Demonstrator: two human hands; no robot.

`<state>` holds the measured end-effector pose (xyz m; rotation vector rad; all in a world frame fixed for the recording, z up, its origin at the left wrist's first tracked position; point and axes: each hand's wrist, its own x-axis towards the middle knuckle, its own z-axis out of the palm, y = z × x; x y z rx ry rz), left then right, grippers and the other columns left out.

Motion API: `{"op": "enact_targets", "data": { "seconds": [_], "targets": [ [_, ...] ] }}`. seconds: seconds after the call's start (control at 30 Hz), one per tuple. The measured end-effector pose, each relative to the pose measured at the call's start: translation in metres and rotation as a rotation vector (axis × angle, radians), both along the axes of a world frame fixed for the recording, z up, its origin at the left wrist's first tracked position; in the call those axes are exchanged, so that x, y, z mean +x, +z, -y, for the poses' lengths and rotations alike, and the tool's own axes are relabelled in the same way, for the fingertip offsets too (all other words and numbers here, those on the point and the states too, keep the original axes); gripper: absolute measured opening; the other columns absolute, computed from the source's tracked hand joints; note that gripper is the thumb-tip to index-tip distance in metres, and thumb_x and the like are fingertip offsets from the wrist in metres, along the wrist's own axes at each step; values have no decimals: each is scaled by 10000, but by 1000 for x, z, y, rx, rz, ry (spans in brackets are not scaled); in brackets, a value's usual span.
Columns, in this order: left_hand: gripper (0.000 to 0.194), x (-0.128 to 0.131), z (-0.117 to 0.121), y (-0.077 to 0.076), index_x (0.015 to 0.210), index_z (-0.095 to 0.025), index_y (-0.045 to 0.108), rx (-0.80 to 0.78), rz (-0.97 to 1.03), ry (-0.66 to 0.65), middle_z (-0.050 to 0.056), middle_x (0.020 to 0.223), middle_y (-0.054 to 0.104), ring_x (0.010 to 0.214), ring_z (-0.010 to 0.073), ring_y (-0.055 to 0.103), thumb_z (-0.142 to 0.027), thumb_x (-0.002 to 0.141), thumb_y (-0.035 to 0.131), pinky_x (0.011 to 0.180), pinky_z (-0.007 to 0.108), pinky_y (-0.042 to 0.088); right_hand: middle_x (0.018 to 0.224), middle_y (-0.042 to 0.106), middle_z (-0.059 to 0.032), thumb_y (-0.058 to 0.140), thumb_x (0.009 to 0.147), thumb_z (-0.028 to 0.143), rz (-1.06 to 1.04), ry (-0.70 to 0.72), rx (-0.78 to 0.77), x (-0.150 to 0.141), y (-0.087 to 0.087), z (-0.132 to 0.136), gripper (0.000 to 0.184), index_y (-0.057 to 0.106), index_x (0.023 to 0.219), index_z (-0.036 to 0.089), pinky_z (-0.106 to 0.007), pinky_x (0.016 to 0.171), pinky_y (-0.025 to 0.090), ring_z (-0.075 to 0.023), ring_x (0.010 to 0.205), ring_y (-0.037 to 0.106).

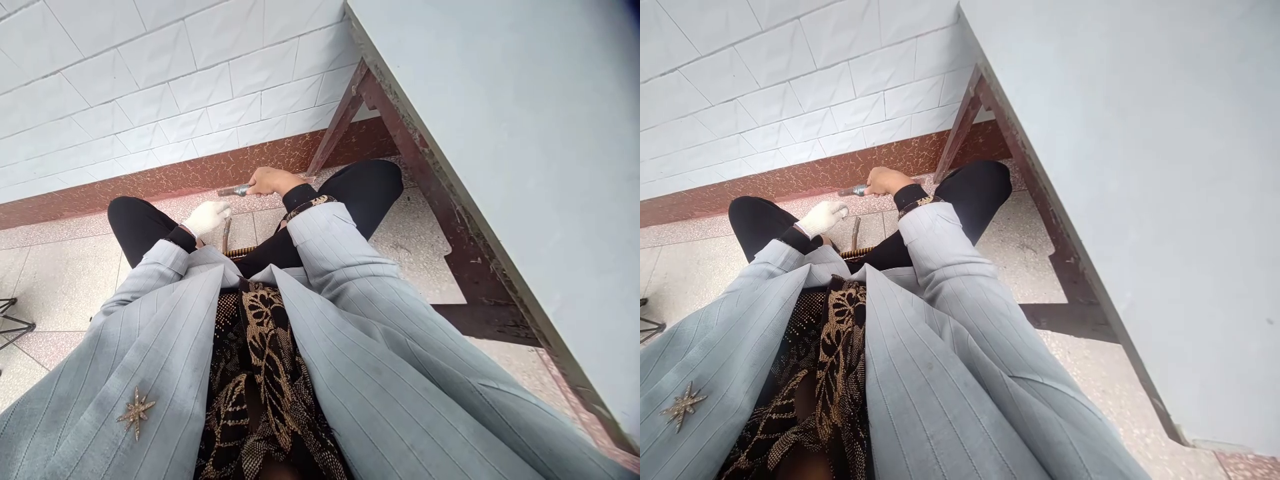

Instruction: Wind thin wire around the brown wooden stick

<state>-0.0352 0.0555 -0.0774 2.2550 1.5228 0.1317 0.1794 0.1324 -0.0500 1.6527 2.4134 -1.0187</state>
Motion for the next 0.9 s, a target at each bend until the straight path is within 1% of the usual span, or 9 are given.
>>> {"op": "enact_targets", "data": {
  "seconds": [0.1, 0.23, 0.37, 0.47, 0.53, 0.63, 0.73, 0.83, 0.9],
  "targets": [
    [264, 2, 0, 1, 776, -213, 647, 8, -47, -29, 40, 729, 610, 761, 216, 589, -313, 975, 505, 746, 326, 398, 567, 579, -22, 779, 914, 306, 174, 133, -86, -1, -7, -2, 248, 757, 757, 114, -306, 628, 396, -142, 589, 527],
    [215, 2, -4, 5, 798, -209, 662, 13, -33, -77, 37, 760, 623, 779, 216, 597, -280, 957, 535, 759, 329, 399, 591, 588, 5, 854, 850, 395, 169, 271, -392, 0, -20, -7, 340, 711, 728, 111, -260, 598, 353, -94, 548, 457],
    [213, -2, -8, 10, 782, -188, 623, 22, 97, -26, 16, 735, 585, 731, 178, 534, -268, 954, 526, 738, 317, 397, 653, 617, 4, 874, 827, 411, 66, 339, -551, 3, -20, -7, 339, 739, 806, 100, -249, 619, 353, -89, 577, 487],
    [251, -8, -6, 10, 770, -180, 581, -35, 293, 45, 0, 689, 548, 672, 145, 476, -327, 970, 544, 681, 296, 396, 676, 633, 5, 845, 857, 422, -112, 419, -582, 10, -11, -7, 340, 743, 820, 100, -235, 617, 369, -81, 581, 500],
    [303, -10, -1, 6, 799, -183, 578, -117, 452, 104, -13, 650, 518, 615, 126, 437, -420, 987, 561, 628, 281, 388, 712, 658, 9, 827, 872, 437, -312, 449, -528, 16, -5, -6, 325, 754, 868, 121, -223, 614, 381, -73, 584, 505],
    [382, -8, 6, -4, 865, -191, 594, -232, 637, 142, -33, 608, 467, 543, 110, 391, -540, 1009, 534, 568, 272, 367, 721, 674, -1, 773, 915, 481, -580, 322, -326, 22, 1, -3, 336, 745, 897, 146, -229, 604, 403, -80, 575, 501],
    [405, -4, 9, -13, 854, -194, 589, -302, 671, 139, -49, 568, 405, 500, 107, 357, -542, 1033, 485, 528, 271, 339, 697, 675, -30, 714, 964, 511, -741, 94, -201, 19, 2, 2, 378, 713, 886, 141, -237, 560, 411, -91, 554, 485],
    [386, -2, 8, -18, 841, -193, 582, -314, 614, 136, -51, 561, 402, 489, 103, 341, -502, 1040, 467, 515, 273, 315, 662, 660, -44, 711, 980, 474, -729, -121, -154, 12, -2, 1, 365, 683, 841, 138, -236, 524, 402, -93, 535, 471],
    [358, -2, 7, -18, 843, -192, 579, -297, 568, 133, -52, 574, 411, 505, 105, 350, -474, 1032, 465, 531, 271, 321, 663, 658, -43, 722, 981, 418, -665, -198, -127, 9, -6, -3, 325, 680, 824, 136, -238, 525, 398, -90, 532, 470]
  ]
}}
